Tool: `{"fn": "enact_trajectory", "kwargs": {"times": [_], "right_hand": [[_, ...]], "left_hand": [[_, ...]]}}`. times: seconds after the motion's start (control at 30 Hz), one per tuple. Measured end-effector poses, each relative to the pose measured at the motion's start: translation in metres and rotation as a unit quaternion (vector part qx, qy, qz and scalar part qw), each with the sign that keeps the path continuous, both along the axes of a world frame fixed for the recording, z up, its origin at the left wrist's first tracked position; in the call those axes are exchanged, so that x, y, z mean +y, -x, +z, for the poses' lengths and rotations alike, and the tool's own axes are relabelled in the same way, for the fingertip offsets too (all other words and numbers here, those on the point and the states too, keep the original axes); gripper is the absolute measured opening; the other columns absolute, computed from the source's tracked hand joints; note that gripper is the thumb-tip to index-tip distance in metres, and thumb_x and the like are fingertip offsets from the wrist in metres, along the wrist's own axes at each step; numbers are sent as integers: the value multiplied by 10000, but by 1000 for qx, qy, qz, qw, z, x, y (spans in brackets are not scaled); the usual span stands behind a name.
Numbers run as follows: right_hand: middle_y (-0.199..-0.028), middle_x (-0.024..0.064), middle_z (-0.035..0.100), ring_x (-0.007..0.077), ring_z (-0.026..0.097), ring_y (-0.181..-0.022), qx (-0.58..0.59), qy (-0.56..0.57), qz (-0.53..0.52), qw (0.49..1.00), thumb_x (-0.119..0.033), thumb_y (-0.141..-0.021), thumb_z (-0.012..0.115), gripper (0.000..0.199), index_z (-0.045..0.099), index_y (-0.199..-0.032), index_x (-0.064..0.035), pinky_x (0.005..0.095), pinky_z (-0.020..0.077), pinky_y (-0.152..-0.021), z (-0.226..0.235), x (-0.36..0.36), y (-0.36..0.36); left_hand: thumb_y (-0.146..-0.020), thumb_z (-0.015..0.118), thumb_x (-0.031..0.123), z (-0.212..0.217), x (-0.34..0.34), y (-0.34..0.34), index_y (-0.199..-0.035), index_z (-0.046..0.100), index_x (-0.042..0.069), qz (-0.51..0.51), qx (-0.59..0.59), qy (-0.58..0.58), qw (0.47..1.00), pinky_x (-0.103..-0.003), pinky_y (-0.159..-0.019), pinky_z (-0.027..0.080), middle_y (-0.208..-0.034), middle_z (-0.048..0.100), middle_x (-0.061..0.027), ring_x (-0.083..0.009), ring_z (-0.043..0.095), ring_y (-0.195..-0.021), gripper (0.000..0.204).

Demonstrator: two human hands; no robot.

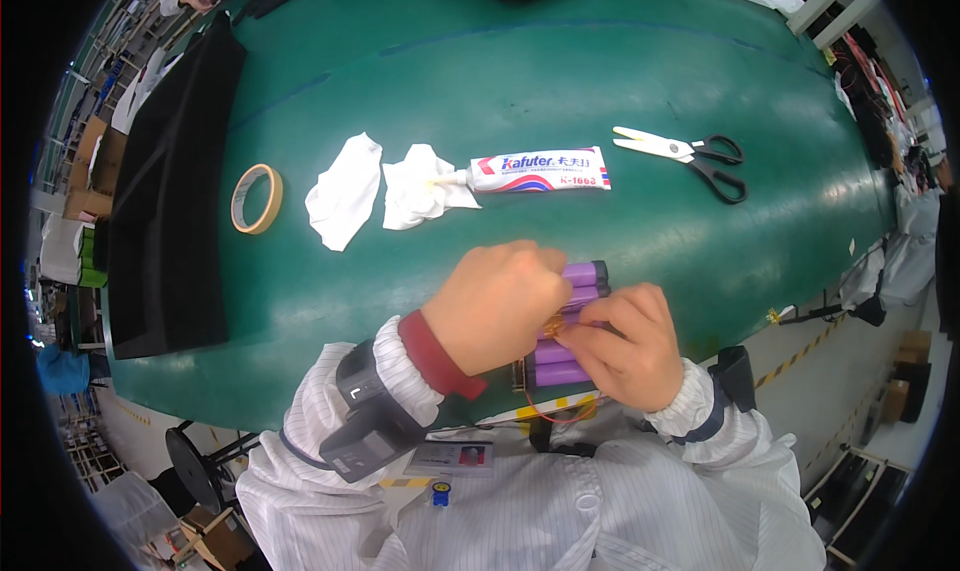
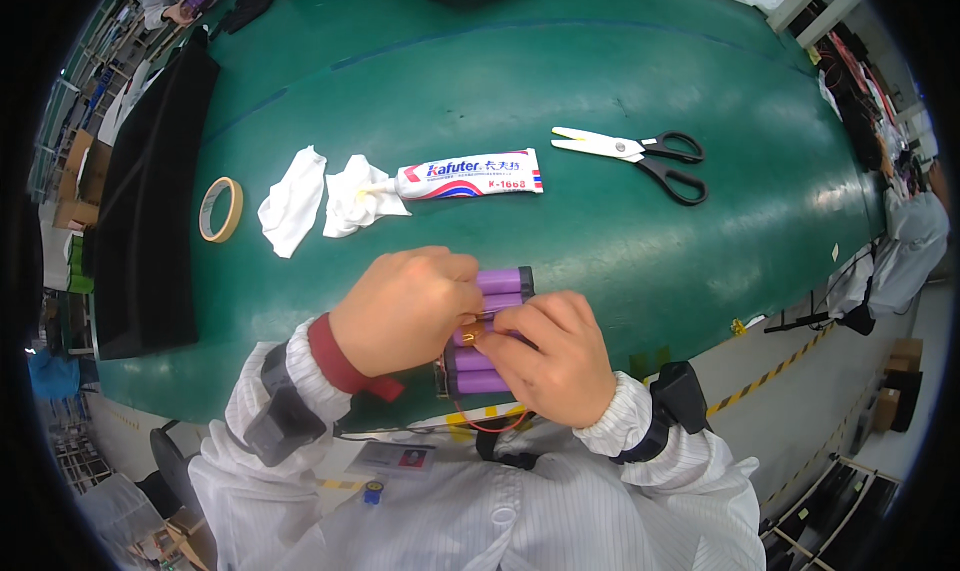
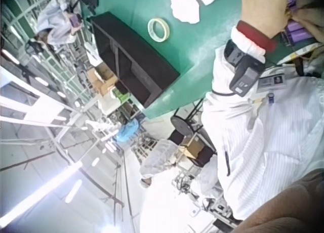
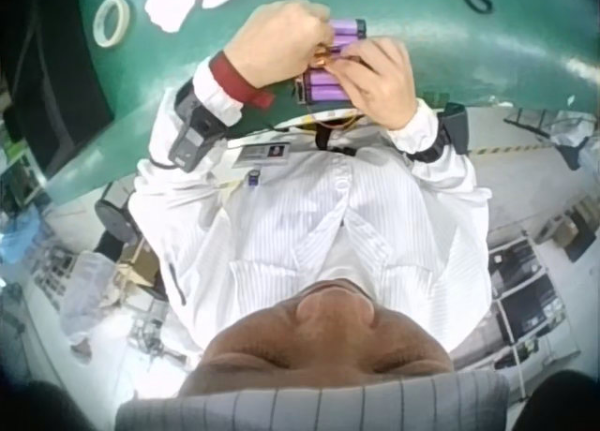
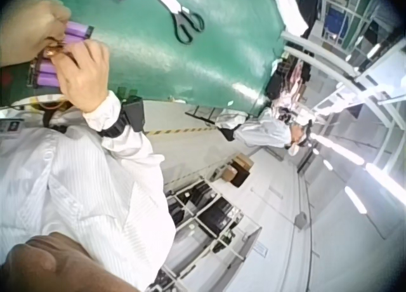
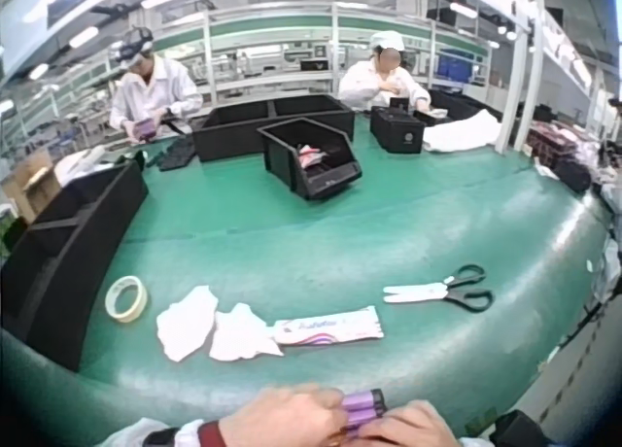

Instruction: The person picks up a circuit board and a battery pack, presses the board onto the batteries, and wraps yellow tape around the assembly. They then cut the tape with scissors, press the wires against the board, and hand the unit to another worker.

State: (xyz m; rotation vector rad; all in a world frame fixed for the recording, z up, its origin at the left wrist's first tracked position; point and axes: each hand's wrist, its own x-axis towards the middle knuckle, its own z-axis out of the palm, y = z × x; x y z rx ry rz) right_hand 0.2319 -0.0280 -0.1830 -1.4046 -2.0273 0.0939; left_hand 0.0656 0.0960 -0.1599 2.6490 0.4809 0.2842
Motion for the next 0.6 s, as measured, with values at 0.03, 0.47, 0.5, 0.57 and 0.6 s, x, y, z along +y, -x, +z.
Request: {"fn": "enact_trajectory", "kwargs": {"times": [0.03, 0.47, 0.5, 0.57, 0.6], "right_hand": [[-915, -17, 615, 203, 567, -849, 5, 0, -1, 1000, -79, -681, 759, 178, 715, -848, -119, 357, 435, -789, 0, 0, 0], [-897, -17, 608, 201, 568, -834, 22, -2, -7, 1000, -75, -676, 772, 185, 715, -844, -127, 356, 437, -778, -2, -3, 6], [-893, -18, 609, 201, 566, -831, 22, -4, -9, 1000, -75, -674, 775, 190, 716, -847, -127, 356, 437, -773, -2, -3, 6], [-890, -19, 609, 201, 564, -827, 21, -8, -10, 1000, -76, -672, 778, 194, 717, -849, -127, 356, 437, -767, -1, -2, 6], [-887, -19, 609, 200, 563, -824, 20, -12, -14, 1000, -74, -672, 777, 196, 720, -852, -127, 356, 437, -763, -2, -2, 6]], "left_hand": [[-684, 705, 54, 1, -1, 0, -740, 678, 78, 5, 2, 6, 1000, -407, -604, 511, -782, 593, -58, -278, 617, -766, 67], [-689, 705, 42, 2, -7, 4, -752, 654, 62, 18, 5, 33, 999, -417, -601, 508, -789, 586, -75, -296, 619, -747, 84], [-689, 705, 42, 3, -10, 4, -752, 654, 62, 19, 5, 34, 999, -417, -601, 508, -789, 586, -75, -296, 619, -747, 84], [-712, 711, 55, 4, -13, 3, -776, 689, 71, 31, 13, -1, 999, -416, -605, 505, -778, 594, -80, -297, 626, -751, 69], [-712, 711, 55, 1, -12, 4, -776, 689, 71, 32, 12, -1, 999, -416, -605, 505, -778, 594, -80, -297, 626, -751, 69]]}}
